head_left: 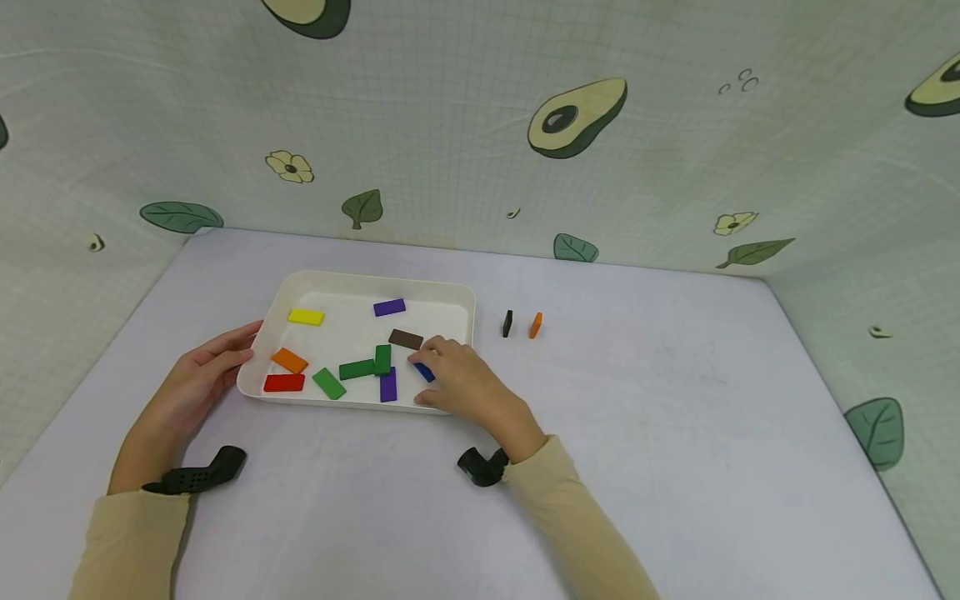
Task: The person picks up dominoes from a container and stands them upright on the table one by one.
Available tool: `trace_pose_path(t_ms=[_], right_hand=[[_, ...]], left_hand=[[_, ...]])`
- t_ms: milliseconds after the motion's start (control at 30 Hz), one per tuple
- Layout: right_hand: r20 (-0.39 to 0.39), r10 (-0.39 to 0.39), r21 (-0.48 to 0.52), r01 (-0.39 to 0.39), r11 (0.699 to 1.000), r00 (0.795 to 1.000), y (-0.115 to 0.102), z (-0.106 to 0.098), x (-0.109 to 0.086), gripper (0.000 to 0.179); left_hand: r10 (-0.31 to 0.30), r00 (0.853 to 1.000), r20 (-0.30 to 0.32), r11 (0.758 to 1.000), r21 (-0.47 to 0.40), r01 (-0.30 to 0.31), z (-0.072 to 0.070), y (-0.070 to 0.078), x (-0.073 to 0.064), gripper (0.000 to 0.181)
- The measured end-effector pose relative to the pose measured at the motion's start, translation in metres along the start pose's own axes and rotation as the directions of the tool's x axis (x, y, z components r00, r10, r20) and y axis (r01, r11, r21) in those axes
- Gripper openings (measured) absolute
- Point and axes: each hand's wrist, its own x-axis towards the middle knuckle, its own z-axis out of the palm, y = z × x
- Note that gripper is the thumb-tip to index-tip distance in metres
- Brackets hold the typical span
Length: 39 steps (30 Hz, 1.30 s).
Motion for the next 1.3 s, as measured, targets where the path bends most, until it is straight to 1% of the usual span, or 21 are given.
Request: trace_pose_path(t_ms=[133, 433, 767, 1067, 1300], right_hand=[[-0.025, -0.012, -0.036, 0.011, 0.999, 1.000, 0.0006, 0.0019, 0.0005, 0.047], [-0.028, -0.012, -0.037, 0.011, 0.999, 1.000, -0.0002, 0.0024, -0.0007, 0.043], [-0.046, -0.037, -0.063, 0.034, 0.997, 0.998, 0.0002, 0.0027, -0.0010, 0.031], [-0.048, -0.028, -0.093, 0.023, 0.995, 0.998, -0.0002, 0.0041, -0.0008, 0.029], [-0.042, -0.024, -0.084, 0.020, 0.996, 0.999, 0.0001, 0.0046, -0.0009, 0.029]], left_hand=[[-0.001, 1.000, 0.001, 1.000, -0.003, 0.001, 0.0001, 0.0004, 0.0003, 0.055], [-0.006, 1.000, -0.004, 1.000, 0.013, 0.006, -0.0001, 0.0005, 0.0003, 0.056], [0.003, 1.000, -0.011, 1.000, 0.012, -0.003, -0.0006, -0.0007, 0.0005, 0.054], [0.005, 1.000, -0.004, 1.000, -0.005, -0.005, -0.0003, -0.0006, 0.0003, 0.054], [0.000, 1.000, 0.001, 1.000, -0.024, 0.000, 0.0003, 0.0000, -0.0002, 0.054]])
